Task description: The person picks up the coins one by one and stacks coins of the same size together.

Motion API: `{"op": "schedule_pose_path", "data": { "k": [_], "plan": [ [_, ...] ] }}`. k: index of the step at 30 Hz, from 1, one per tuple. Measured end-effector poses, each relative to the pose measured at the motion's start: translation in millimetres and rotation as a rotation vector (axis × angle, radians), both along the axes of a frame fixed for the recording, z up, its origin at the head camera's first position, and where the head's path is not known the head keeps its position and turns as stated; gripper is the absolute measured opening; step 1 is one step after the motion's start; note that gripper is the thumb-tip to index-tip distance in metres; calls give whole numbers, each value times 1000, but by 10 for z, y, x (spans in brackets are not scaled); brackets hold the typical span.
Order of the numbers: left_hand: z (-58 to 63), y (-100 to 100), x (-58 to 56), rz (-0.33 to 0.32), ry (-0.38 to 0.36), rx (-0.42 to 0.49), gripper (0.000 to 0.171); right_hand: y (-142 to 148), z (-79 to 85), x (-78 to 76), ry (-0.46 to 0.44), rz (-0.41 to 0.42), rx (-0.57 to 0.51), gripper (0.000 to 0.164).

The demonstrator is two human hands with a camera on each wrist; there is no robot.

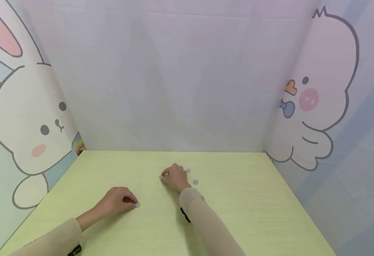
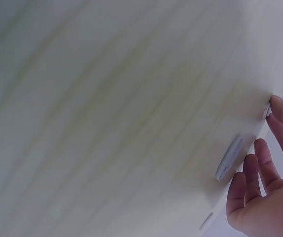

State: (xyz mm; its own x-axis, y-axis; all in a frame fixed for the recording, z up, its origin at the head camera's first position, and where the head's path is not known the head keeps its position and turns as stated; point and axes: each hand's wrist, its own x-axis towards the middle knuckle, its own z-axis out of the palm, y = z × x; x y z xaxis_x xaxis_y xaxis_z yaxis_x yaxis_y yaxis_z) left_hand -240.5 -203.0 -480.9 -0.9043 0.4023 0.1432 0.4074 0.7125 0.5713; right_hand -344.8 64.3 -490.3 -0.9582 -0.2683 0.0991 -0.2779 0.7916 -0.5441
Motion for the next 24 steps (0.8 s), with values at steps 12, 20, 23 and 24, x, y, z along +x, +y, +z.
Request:
{"op": "schedule_pose_path", "data": {
  "k": [12, 20, 23, 24],
  "plan": [
    [4, 5, -2, -1, 0, 5, 7, -2, 19, 18, -2, -3, 11, 15],
    [10, 7, -5, 7, -9, 5, 7, -16, -5, -16, -1, -8, -11, 13],
    [10, 8, -4, 4, -8, -4, 7, -24, -20, -28, 0, -14, -7, 12],
    [9, 7, -4, 3, -7, -6, 7, -25, -21, -28, 1, -16, -8, 11]
  ]
}}
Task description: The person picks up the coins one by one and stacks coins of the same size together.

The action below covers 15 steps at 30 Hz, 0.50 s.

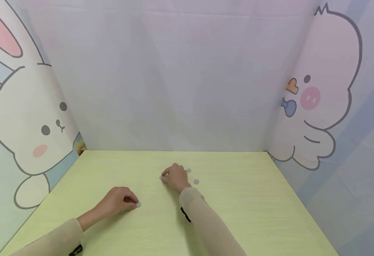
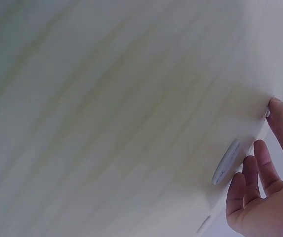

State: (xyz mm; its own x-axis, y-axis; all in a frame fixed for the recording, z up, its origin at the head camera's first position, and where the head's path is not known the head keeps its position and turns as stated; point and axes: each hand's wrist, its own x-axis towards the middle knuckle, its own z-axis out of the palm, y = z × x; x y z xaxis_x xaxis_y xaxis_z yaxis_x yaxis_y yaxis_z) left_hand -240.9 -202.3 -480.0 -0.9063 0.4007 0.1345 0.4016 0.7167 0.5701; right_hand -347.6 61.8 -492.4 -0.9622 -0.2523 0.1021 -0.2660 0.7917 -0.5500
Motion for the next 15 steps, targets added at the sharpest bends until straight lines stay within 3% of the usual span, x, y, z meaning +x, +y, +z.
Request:
{"op": "schedule_pose_path", "data": {
  "k": [15],
  "plan": [
    [-6, -10, -2, -3, -7, 13, 7, 102, 40, 109, 1, 80, 42, 11]
  ]
}}
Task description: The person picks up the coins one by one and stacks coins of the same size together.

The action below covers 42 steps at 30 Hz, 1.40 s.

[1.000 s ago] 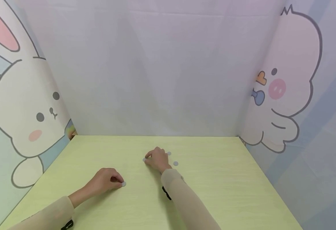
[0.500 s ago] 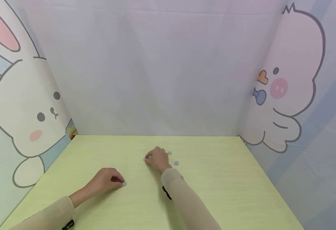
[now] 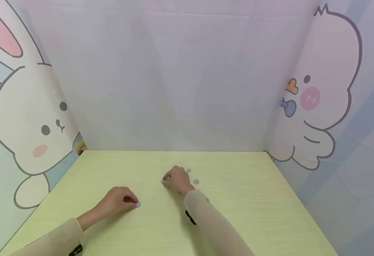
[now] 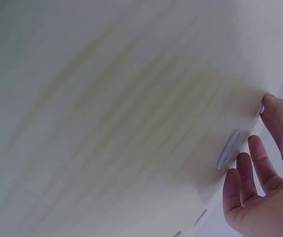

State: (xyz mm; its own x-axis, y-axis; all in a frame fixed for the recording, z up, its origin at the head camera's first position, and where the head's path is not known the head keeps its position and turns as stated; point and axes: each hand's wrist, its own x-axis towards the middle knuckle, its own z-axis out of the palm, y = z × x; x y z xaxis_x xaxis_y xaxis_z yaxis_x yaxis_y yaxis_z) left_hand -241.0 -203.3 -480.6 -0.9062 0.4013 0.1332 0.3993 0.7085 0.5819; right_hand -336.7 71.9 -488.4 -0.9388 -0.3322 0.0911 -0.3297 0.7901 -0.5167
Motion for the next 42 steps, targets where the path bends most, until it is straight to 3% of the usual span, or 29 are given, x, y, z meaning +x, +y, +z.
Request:
{"op": "schedule_pose_path", "data": {
  "k": [9, 28, 42],
  "plan": [
    [-17, 9, -16, 14, 11, -8, 6, 66, 20, 129, -2, 57, 46, 10],
    [-13, 19, -10, 19, 8, -11, 7, 101, 46, 452, 171, 132, 186, 7],
    [-34, 11, -22, 23, 15, -16, 8, 135, 19, 615, 220, 164, 181, 7]
  ]
}}
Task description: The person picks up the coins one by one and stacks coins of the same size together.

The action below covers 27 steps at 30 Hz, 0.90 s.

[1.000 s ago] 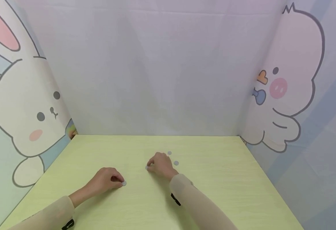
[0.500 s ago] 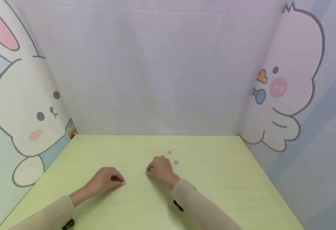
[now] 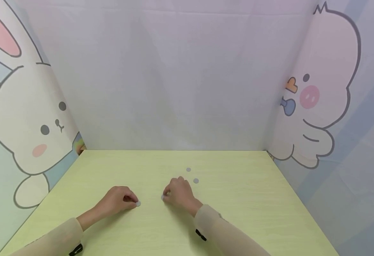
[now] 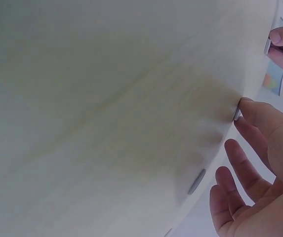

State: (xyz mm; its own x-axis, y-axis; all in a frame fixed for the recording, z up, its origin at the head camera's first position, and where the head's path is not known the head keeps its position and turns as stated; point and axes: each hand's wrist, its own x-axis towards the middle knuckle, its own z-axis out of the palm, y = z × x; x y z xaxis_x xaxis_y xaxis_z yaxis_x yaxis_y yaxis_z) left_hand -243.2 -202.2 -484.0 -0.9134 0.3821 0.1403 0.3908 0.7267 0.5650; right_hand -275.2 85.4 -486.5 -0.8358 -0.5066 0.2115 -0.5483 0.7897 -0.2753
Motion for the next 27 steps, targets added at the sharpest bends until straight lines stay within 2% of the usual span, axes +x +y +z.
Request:
{"op": "schedule_pose_path", "data": {
  "k": [14, 27],
  "plan": [
    [14, 23, 18, 10, -4, 0, 8, 50, 23, 124, -36, -6, -14, 8],
    [7, 4, 5, 4, 5, -7, 8, 70, 11, 171, -4, 27, -10, 6]
  ]
}}
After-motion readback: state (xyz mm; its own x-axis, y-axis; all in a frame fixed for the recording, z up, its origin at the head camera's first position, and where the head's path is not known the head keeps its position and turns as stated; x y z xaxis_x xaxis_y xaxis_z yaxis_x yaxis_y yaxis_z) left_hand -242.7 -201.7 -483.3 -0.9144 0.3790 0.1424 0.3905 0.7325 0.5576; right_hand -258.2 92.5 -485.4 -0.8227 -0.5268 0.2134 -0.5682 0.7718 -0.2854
